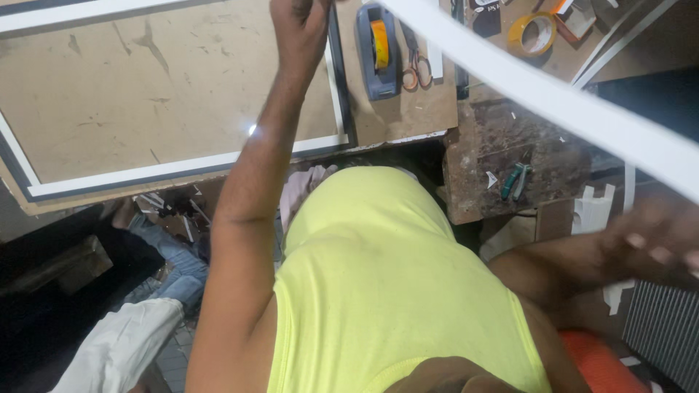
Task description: The person assembles a rectangular frame by placing white strips along the edges of a flat board, cutting them to length with scissors, and pressing them into place. They repeatedly adjust the strips and reposition the frame on the work surface.
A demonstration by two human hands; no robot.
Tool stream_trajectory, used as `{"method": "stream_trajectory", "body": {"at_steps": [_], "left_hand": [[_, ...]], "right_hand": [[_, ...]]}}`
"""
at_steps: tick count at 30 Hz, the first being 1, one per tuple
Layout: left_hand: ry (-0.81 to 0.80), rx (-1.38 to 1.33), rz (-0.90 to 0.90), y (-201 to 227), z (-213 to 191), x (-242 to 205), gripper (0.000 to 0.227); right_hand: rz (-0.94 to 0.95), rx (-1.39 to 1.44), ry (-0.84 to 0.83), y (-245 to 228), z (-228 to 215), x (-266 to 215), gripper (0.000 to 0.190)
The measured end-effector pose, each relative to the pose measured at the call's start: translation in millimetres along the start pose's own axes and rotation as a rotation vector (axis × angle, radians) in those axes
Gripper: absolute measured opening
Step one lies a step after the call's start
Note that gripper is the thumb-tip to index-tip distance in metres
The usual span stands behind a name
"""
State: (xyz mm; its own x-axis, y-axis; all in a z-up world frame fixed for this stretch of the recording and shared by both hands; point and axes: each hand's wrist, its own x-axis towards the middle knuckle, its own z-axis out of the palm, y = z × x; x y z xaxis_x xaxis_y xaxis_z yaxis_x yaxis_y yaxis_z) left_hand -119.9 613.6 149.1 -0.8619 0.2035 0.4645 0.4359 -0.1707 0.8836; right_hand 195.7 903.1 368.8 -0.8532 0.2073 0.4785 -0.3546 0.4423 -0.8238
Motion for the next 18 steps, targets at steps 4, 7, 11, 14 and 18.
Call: {"method": "stream_trajectory", "body": {"at_steps": [4,7,11,14,18], "left_hand": [[-0.015,-0.584,-0.423,57.5,29.1,-21.8,0.030],[0.081,-0.614,-0.691,98.2,49.0,-25.1,0.017],[0.120,-0.919,-0.633,135.9,52.3,-17.5,0.030],[0.109,-0.840,-0.658,157.6,49.5,-20.5,0.036],[-0.041,-0.688,-0.503,177.6,65.2,-40.8,0.055]], "right_hand": [[0.318,0.144,-0.019,31.9,76.7,-1.2,0.014],[0.376,0.288,-0.141,50.0,135.4,-15.2,0.012],[0.756,0.391,-0.158,56.4,165.7,-22.5,0.012],[0.703,0.455,-0.102,49.8,169.6,-18.0,0.014],[0.615,0.531,-0.100,37.6,182.4,-10.3,0.026]]}}
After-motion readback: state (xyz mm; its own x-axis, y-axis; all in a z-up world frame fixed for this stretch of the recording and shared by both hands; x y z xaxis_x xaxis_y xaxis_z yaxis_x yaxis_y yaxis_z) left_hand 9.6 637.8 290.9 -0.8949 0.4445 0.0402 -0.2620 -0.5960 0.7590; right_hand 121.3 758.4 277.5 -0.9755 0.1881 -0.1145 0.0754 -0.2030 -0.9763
